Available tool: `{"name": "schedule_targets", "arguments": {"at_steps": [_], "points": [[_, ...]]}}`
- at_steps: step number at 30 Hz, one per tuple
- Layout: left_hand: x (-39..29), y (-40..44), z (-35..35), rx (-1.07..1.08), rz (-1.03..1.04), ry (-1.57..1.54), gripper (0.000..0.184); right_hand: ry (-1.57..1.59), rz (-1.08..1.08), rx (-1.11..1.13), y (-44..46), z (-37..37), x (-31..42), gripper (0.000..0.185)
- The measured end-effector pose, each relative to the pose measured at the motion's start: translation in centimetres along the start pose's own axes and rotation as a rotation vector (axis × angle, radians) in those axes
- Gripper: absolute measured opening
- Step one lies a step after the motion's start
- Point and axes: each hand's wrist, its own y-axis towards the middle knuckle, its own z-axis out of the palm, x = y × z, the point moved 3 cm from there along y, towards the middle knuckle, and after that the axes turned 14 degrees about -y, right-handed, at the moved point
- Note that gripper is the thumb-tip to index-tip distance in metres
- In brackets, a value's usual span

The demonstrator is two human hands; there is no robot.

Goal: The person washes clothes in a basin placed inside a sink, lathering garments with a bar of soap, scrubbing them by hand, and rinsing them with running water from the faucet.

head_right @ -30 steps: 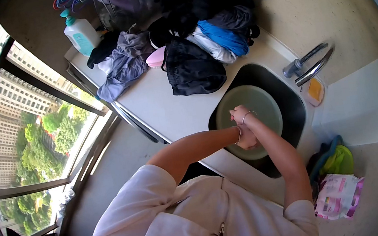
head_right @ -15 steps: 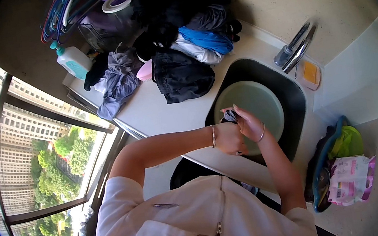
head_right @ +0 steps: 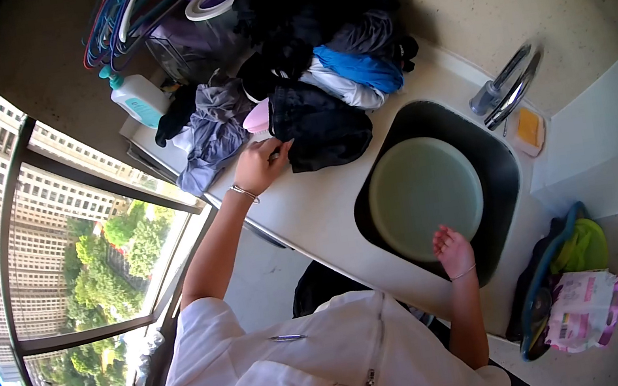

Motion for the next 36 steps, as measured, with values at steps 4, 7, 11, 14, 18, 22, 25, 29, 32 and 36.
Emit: {"name": "schedule_targets", "arguments": {"at_steps": [4,7,11,14,18,22,25,29,32,36], "points": [[1.8,0.7,0.7,-0.282,-0.198,-0.294,0.017,0.014,-0.008,0.0,0.5,1.4,0.3,0.019],[1.1,0.4,1.1,-0.399,0.012,-0.128,0.032,-0.026,-0.016,0.028,0.2,3.4,1.3,0.019],[0.0,-2.1,0.2,-0.378,-0.087,0.189,0.042,-0.058,-0.017,0.016,0.8,2.3,1.4,0.02],[0.7,-3.9,-1.4,-0.349,-0.135,0.222,0.038,-0.059,-0.02,-0.051,0.5,1.1,1.4,0.02],[3.3,-5.7,-3.2,-0.338,-0.261,0.218,0.031,-0.083,-0.022,-0.076,-0.6,0.5,1.8,0.02],[2.9,-5.4,-3.6,-0.206,-0.262,-0.011,0.053,-0.084,-0.125,0.067,-2.8,2.3,3.5,0.022],[2.4,-4.7,-2.3,-0.062,-0.197,-0.051,0.077,-0.087,-0.174,0.116,-3.3,3.0,4.1,0.022],[4.4,-3.7,-0.2,0.032,-0.398,-0.283,0.052,-0.11,-0.185,0.086,-3.9,1.7,3.9,0.023],[3.0,-2.9,-0.6,-0.092,-0.21,-0.213,0.036,-0.058,-0.221,0.011,-5.3,0.0,3.2,0.024],[-5.5,2.0,-1.3,-0.075,0.012,-0.252,0.037,0.065,-0.262,-0.068,-6.8,-2.9,0.9,0.025]]}}
